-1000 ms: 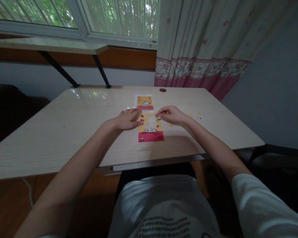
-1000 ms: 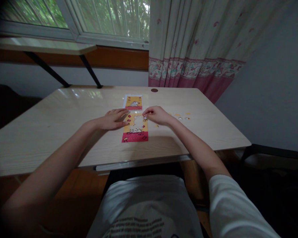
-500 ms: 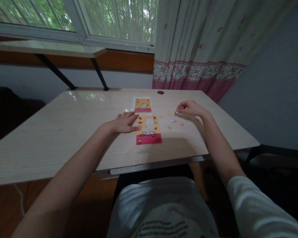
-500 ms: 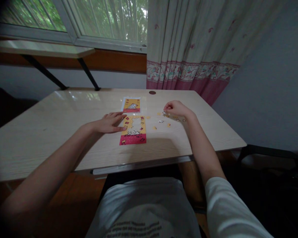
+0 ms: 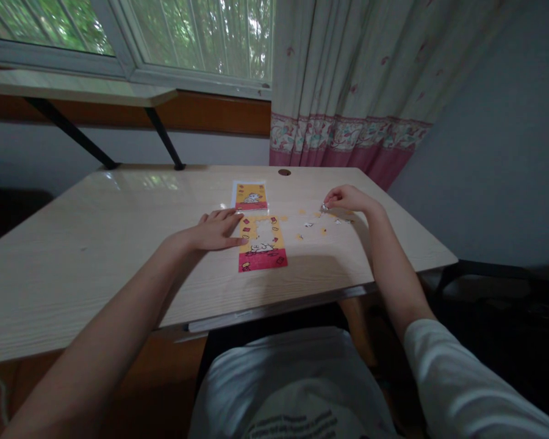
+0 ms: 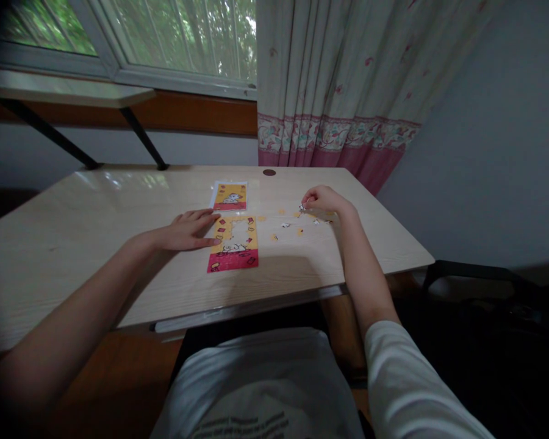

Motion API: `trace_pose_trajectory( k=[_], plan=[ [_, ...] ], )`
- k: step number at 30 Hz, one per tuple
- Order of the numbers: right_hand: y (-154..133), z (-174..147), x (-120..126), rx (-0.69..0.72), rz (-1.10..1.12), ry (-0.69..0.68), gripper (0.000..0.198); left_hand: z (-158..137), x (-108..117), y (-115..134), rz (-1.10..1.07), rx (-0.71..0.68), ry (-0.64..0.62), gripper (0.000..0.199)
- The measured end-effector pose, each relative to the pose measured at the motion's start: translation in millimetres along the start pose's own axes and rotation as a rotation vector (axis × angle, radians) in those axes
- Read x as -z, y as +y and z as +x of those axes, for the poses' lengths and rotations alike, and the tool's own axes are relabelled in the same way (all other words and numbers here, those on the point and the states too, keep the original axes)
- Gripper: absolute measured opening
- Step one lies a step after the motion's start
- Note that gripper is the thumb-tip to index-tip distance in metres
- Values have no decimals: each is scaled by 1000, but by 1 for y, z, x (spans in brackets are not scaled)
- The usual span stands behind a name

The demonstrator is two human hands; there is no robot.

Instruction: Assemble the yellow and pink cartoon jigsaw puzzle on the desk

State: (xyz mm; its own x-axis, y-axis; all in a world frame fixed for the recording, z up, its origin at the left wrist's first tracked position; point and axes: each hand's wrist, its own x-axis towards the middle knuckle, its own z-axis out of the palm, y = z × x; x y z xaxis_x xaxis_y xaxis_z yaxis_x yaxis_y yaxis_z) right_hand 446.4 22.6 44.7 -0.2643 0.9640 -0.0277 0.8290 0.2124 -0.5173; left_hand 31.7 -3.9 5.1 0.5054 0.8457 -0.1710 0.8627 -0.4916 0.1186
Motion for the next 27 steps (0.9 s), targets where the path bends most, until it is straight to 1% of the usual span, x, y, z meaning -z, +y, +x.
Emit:
trace_pose_trajectory(
  k=[3, 5, 9, 12, 16, 20, 23, 27],
  plan=[
    [2, -2, 3, -22, -21, 12, 17, 2, -3, -5, -32, -29, 41, 103],
    [4, -4, 5, -35, -23, 13, 16, 4, -4, -8, -44, -31, 68, 104],
    [3, -3, 2, -38, 42, -4, 15, 5, -5, -12, -24, -14, 58, 110],
    [-9, 1, -12, -12, 153, -57, 14, 4, -4, -11, -16, -12, 53, 111],
    [-35, 4, -38, 41, 289, -148, 12, 3, -2, -9, -14, -22, 57, 109],
    [-55, 4, -60, 88, 378, -213, 16, 2, 0, -8, -17, -33, 50, 107],
    [-61, 6, -67, 118, 318, -215, 14, 2, -1, -8, -23, -29, 43, 107],
    [-64, 6, -65, 190, 109, -147, 13, 2, -1, -8, -43, -44, 65, 101]
  ],
)
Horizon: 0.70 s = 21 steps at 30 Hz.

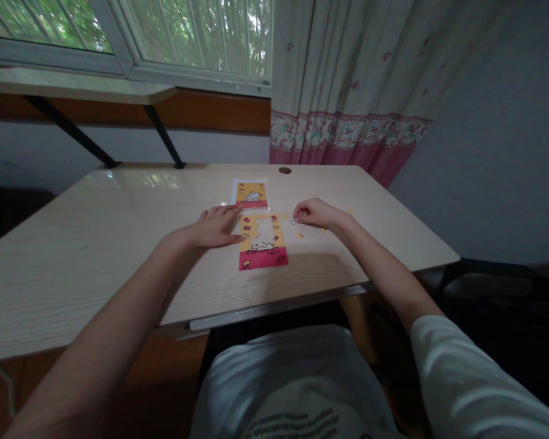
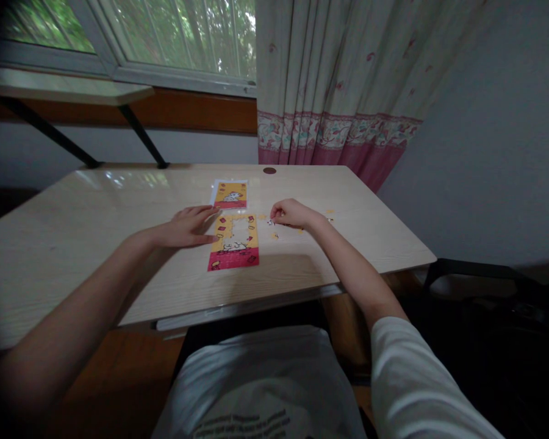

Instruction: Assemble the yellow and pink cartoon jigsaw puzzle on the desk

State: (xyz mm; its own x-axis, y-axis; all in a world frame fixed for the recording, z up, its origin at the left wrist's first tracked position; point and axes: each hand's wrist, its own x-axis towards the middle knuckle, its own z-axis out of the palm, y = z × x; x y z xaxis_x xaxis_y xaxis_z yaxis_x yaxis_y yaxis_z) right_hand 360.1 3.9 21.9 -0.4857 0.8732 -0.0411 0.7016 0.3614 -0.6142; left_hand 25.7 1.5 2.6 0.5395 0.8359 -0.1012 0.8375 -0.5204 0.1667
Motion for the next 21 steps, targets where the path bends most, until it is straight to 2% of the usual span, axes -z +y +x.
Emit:
trace_pose_trajectory(
  k=[7, 16, 21],
  plan=[
    [-10, -10, 4, 159, -178, -285, 28, -1, 2, 3, 2, 20, -26, 103],
    [-12, -9, 0, 58, -197, -352, 28, -2, 1, 3, -14, 23, -16, 101],
    [-15, -10, 0, 10, -185, -333, 27, -2, 1, 4, -9, 29, -21, 101]
  ],
)
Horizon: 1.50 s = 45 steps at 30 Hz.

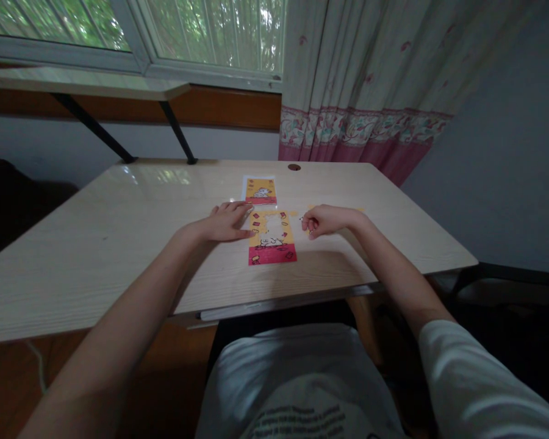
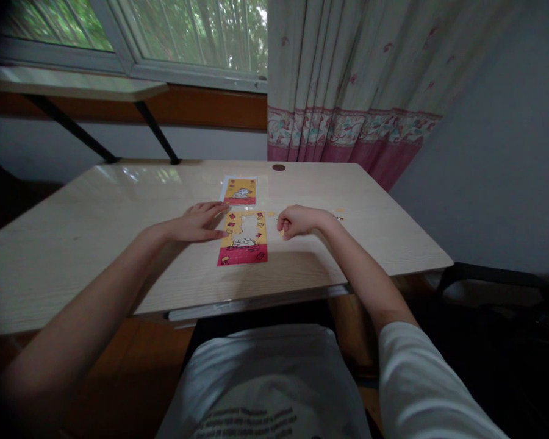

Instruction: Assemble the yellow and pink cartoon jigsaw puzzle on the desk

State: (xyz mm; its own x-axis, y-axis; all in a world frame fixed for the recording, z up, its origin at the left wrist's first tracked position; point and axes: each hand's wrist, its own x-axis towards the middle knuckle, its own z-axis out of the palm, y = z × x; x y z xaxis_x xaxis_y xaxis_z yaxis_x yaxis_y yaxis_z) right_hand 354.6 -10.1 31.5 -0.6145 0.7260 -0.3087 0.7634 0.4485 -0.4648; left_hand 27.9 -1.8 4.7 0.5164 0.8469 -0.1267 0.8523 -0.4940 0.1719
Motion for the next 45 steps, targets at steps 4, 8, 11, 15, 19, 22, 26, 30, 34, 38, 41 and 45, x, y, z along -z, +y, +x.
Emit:
trace_pose_trajectory(
  k=[4, 8, 11, 15, 19, 22, 26, 30, 34, 38, 41, 45],
  plan=[
    [0, 0, 2, 31, -27, 18, 23, 0, 0, 0, 8, 4, -10, 102],
    [1, -3, 5, 97, 2, 36, 18, -1, 1, 1, 8, 1, -14, 102],
    [-2, -4, 5, 115, 199, 20, 15, -1, 2, 1, 5, -6, -16, 102],
    [-13, 4, -1, 149, 552, 134, 22, -1, 1, 1, 9, -3, -4, 99],
    [-22, 20, -13, 138, 782, 200, 26, -2, 1, 2, 4, -11, 0, 99],
    [-25, 28, -20, 119, 883, 209, 26, -2, 2, 2, -2, -19, -2, 100],
    [-25, 34, -23, 113, 868, 221, 22, -3, 3, 3, 2, -21, -1, 98],
    [-31, 42, -23, 127, 783, 193, 19, -3, 4, 6, 11, -12, -7, 98],
    [-43, 54, -25, 150, 768, 142, 18, -5, 5, 8, 17, 9, -16, 99],
    [-55, 59, -32, 145, 737, 127, 19, -6, 6, 10, 23, 12, -9, 98],
    [-62, 59, -38, 138, 679, 166, 14, -7, 6, 10, 21, 6, -8, 97],
    [-67, 57, -43, 179, 580, 228, 9, -6, 6, 11, 33, 8, -9, 95]
  ],
)
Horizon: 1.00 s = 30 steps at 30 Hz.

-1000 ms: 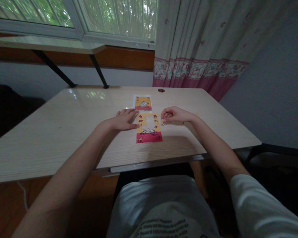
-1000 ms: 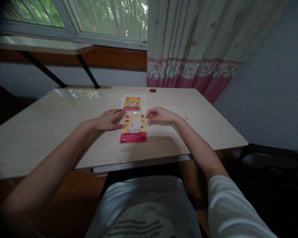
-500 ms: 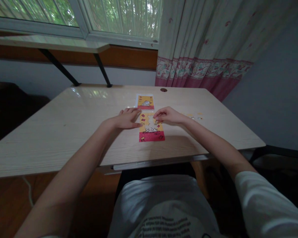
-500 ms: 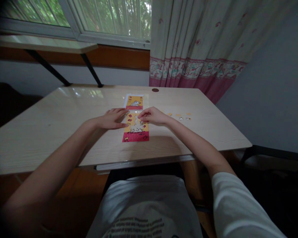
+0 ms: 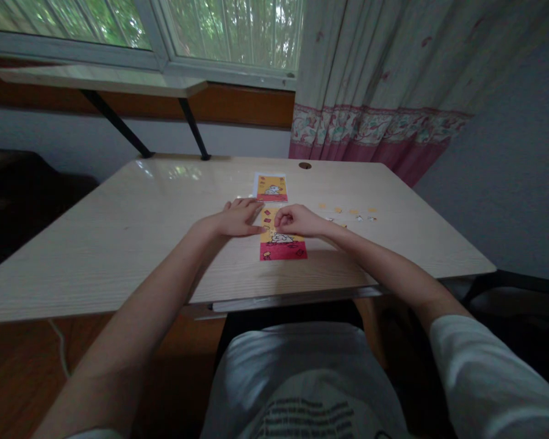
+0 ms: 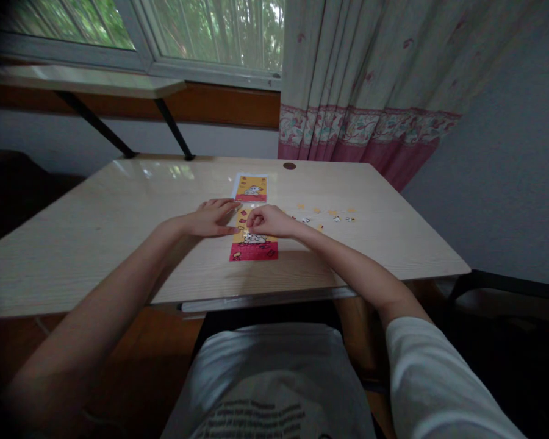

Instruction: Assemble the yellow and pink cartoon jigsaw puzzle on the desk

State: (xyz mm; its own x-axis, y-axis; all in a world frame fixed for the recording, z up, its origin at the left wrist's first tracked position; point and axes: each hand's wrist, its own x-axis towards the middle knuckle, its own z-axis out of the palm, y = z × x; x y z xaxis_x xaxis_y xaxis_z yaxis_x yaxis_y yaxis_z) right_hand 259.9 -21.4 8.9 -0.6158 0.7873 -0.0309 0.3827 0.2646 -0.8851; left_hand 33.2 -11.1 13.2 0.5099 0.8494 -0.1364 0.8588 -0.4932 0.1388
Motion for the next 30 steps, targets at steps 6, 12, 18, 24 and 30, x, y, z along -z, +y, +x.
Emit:
trace_pose_trajectory(
  k=[6, 12, 18, 24, 30],
  plan=[
    [1, 1, -5, 32, -118, 58, 7, 1, -2, -3, 21, -1, 2, 95],
    [4, 2, -5, 49, -193, 64, 9, 3, -5, -7, -7, -7, 12, 95],
    [3, -2, -3, 49, -238, 69, 9, 3, -5, -6, -3, -13, 13, 95],
    [0, -2, -7, 81, -344, 158, 14, 2, -3, -5, 2, -21, 14, 93],
    [-5, 0, -13, 85, -469, 119, 6, 3, -5, -4, 13, -26, 13, 89]
  ],
)
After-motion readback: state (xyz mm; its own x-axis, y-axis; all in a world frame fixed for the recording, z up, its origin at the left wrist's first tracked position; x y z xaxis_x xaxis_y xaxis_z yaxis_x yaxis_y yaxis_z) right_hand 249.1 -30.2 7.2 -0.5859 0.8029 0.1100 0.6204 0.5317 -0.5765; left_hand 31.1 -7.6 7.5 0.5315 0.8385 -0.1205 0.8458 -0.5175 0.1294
